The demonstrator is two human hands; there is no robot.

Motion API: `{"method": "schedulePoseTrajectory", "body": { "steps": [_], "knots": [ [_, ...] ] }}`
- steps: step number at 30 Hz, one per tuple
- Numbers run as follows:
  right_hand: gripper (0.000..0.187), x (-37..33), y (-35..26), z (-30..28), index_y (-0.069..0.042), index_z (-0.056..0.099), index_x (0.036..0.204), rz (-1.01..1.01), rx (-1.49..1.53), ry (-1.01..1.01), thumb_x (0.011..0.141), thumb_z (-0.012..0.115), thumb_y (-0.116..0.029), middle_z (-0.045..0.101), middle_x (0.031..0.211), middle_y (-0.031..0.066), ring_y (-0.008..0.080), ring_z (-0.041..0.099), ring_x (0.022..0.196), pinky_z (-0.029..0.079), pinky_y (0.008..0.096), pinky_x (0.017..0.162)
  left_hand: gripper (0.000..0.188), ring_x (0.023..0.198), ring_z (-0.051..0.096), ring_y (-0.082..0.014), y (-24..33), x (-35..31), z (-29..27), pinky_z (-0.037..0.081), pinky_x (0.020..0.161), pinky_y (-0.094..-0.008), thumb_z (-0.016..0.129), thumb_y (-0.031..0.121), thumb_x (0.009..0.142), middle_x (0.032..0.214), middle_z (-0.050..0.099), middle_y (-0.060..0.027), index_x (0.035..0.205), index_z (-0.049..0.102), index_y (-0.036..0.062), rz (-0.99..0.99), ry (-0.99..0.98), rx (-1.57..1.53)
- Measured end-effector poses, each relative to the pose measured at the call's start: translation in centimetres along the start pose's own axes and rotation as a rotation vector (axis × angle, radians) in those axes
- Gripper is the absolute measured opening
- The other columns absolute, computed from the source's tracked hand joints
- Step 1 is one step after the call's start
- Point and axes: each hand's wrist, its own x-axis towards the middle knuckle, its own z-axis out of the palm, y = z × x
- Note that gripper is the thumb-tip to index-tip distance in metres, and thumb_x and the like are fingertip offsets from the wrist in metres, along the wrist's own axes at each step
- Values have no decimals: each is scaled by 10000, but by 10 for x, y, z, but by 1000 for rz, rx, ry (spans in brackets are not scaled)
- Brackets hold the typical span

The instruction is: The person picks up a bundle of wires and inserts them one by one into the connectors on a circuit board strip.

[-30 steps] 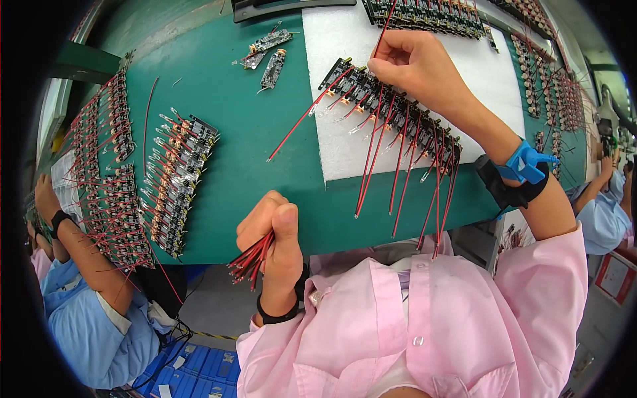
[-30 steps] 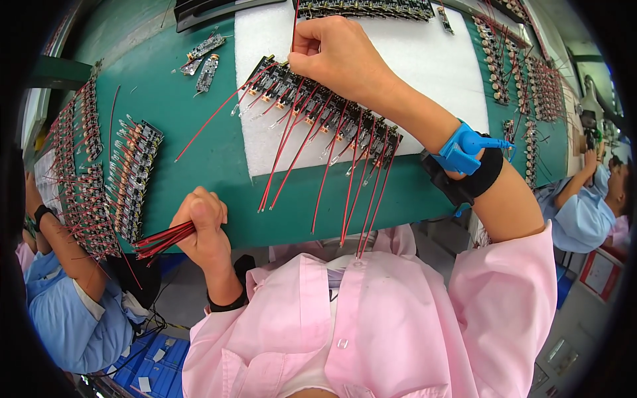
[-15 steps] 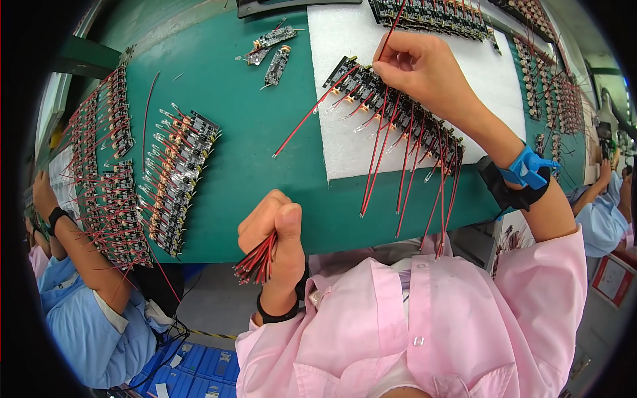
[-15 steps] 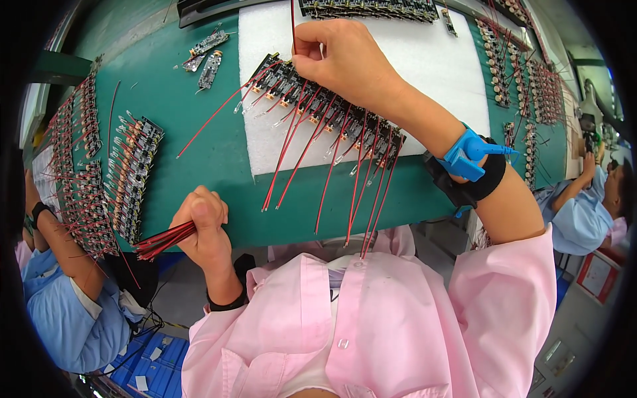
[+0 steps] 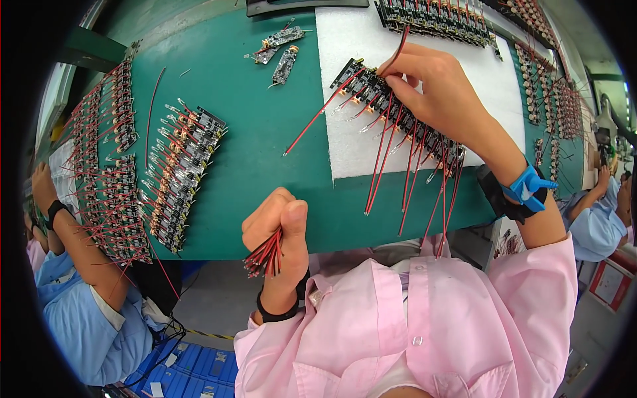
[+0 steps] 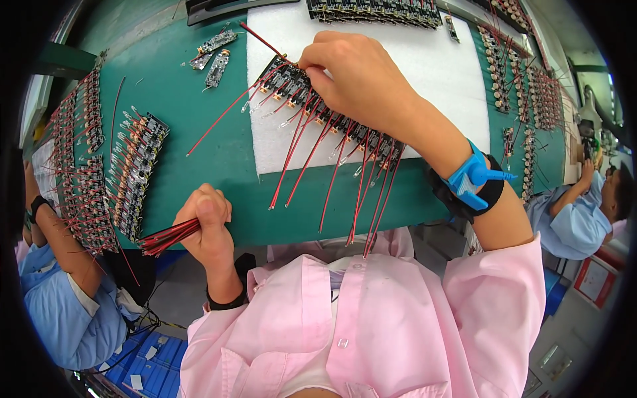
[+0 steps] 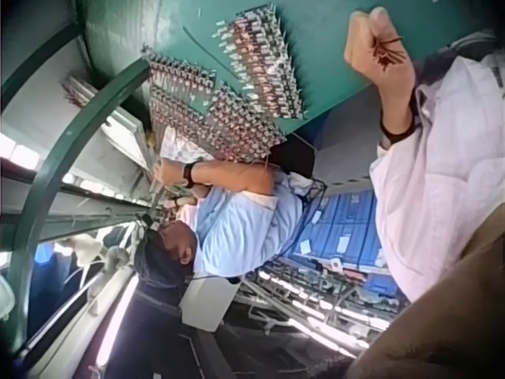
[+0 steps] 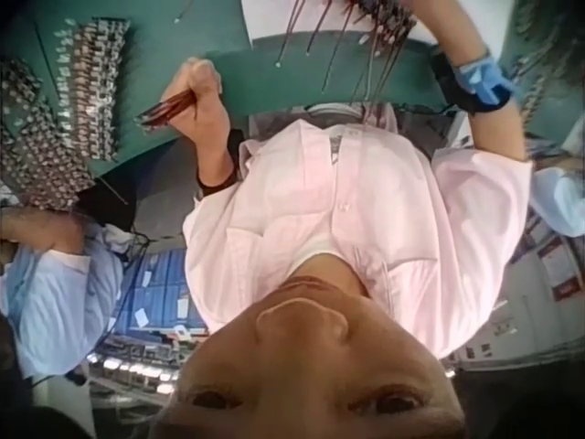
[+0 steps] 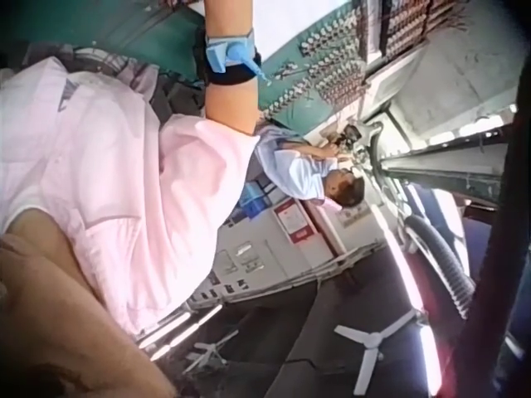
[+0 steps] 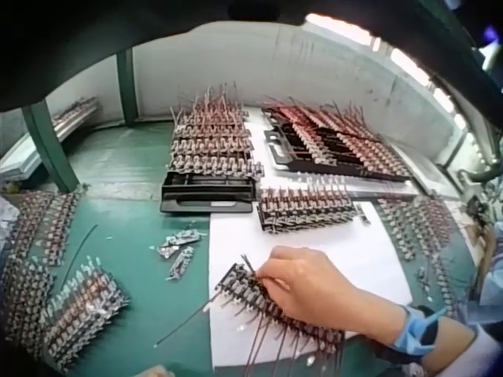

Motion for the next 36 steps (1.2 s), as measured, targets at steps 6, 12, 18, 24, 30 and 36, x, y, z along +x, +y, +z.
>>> {"method": "schedulePoseTrajectory", "body": {
  "steps": [6,12,18,24,30,36],
  "knots": [
    [104,-4,-9,-4,12,554,790,-107,-242,-62,695,512,18,519,702,104,262,500,637,407,313,614,368,417,216,-67,0,-2,0,185,375,-217,422,209,854,493,269,1,545,296,53,43,84,-89],
    [91,-7,-11,-10,10,552,784,-71,-288,-60,714,495,1,524,715,111,255,504,667,399,323,652,371,401,253,-75,4,-2,3,170,361,-226,418,179,850,487,310,-21,532,305,25,134,179,-318],
    [103,-35,-24,-41,3,552,762,190,-114,177,768,482,-71,554,663,99,164,527,595,403,281,547,361,408,200,-65,0,-6,-3,153,361,-220,414,177,853,486,271,-6,545,290,36,133,214,-404],
    [170,-119,-42,-61,14,550,806,1000,532,-42,792,488,-144,571,626,92,113,495,398,378,190,377,368,410,187,-57,4,-2,4,137,363,-215,418,186,854,486,258,3,544,275,47,121,182,-441],
    [158,-131,-41,-31,32,526,791,1174,1189,185,794,478,-119,566,620,105,136,497,359,419,209,359,372,409,182,-51,2,-4,2,128,364,-212,423,197,852,486,260,5,544,275,51,106,172,-437],
    [144,-133,-35,-22,29,507,744,1108,1355,230,790,482,-105,562,616,105,150,513,369,457,241,378,373,388,167,-50,3,-3,0,131,354,-212,369,217,878,480,235,8,561,230,76,128,129,-360]
  ]
}}
